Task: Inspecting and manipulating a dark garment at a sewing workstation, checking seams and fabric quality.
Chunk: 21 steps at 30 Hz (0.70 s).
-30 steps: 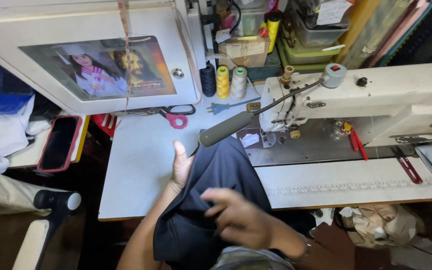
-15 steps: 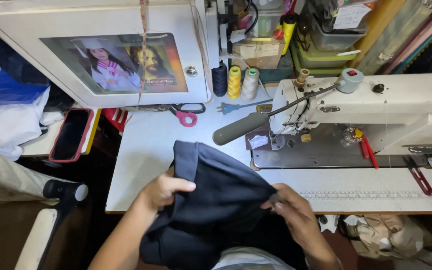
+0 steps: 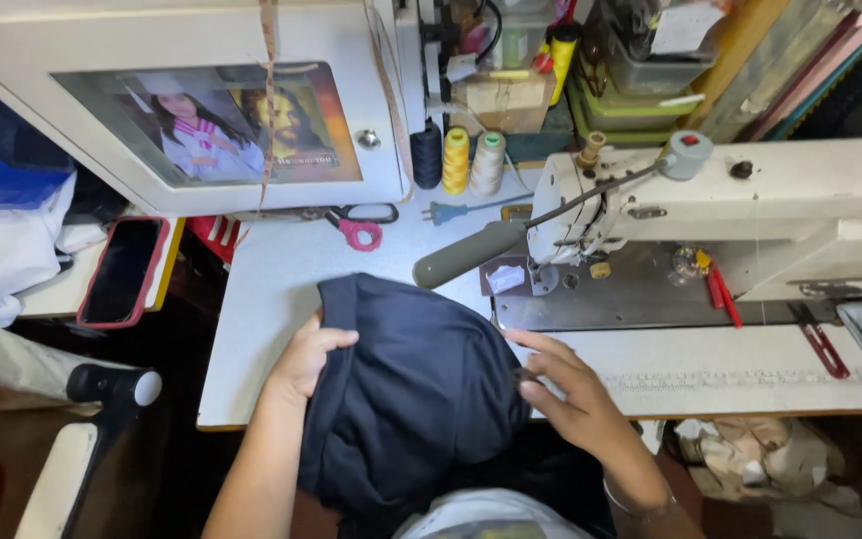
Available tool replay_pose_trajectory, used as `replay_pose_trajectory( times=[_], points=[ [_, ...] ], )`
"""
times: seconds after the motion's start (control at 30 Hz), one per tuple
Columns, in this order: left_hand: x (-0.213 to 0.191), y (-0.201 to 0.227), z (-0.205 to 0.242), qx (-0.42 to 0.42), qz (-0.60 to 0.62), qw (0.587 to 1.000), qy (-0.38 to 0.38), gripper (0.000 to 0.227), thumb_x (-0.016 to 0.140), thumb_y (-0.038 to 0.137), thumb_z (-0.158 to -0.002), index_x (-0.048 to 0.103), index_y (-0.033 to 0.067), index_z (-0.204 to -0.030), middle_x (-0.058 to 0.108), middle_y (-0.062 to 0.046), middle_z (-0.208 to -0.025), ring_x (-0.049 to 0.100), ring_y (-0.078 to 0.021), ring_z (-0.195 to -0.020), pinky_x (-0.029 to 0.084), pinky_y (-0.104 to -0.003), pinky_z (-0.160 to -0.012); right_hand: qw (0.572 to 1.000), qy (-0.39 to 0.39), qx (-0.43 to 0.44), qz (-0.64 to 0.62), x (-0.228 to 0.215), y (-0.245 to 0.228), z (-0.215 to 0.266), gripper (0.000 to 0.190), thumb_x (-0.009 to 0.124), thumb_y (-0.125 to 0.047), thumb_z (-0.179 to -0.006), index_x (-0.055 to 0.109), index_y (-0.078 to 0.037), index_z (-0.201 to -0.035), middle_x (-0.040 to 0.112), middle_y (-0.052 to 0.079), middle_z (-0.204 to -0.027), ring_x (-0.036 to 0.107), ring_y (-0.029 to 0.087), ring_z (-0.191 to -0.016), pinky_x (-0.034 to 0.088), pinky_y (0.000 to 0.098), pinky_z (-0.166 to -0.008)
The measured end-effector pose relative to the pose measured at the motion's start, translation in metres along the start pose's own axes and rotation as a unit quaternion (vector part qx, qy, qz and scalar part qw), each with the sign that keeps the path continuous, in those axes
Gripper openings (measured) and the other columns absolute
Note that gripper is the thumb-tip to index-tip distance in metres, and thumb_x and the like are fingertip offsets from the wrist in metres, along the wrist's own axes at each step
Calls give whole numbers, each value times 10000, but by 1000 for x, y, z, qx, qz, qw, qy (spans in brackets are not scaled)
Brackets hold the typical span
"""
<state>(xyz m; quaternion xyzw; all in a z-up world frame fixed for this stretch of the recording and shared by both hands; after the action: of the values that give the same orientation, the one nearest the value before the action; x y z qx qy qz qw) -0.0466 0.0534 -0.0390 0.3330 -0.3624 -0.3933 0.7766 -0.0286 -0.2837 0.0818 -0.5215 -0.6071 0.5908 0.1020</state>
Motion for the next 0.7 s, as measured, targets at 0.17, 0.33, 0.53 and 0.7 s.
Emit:
replay_pose_trajectory(
  times=[0.17, 0.33, 0.53, 0.7],
  points=[
    [-12, -5, -19, 62, 46, 997, -9, 560, 636, -95, -799, 587, 32, -1343, 697, -199, -1090, 686, -330, -948, 557, -455, -867, 996, -61, -66, -14, 45, 13, -39, 224, 607, -281, -958, 628, -115, -809, 554, 220, -1494, 548, 399, -1321, 398, 511, -1038],
    [-14, -2, -20, 122, 44, 991, -38, 452, 745, -18, -828, 655, 39, -1267, 738, -196, -1062, 732, -335, -966, 598, -490, -869, 983, -81, -166, 6, 88, 24, -69, 205, 663, -262, -906, 601, -109, -786, 556, 248, -1463, 590, 506, -1196, 476, 564, -910],
    [-35, 1, -20, 218, -125, 967, -33, 649, 856, -99, -664, 669, 29, -1272, 746, -133, -1135, 680, -244, -1066, 556, -430, -949, 971, -212, -49, 98, 124, 42, -47, 198, 611, -324, -924, 593, -149, -834, 638, 142, -1399, 547, 366, -1338, 403, 532, -983],
    [-39, 1, -22, 224, -187, 956, -15, 621, 803, -88, -681, 669, 27, -1277, 731, -117, -1168, 661, -240, -1109, 526, -437, -998, 979, -199, -18, 29, 125, 52, -36, 209, 599, -298, -949, 606, -131, -825, 670, 160, -1378, 535, 364, -1369, 351, 517, -1098]
  ],
)
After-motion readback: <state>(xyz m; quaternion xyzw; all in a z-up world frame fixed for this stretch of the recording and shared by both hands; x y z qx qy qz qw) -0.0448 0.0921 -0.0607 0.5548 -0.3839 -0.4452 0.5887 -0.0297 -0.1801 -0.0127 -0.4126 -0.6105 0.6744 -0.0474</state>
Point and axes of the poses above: each hand's wrist, its own z-axis away from the middle knuckle, its own x-axis out of the palm, y = z × x, the point moved 7 cm from there along -z, towards the middle knuckle
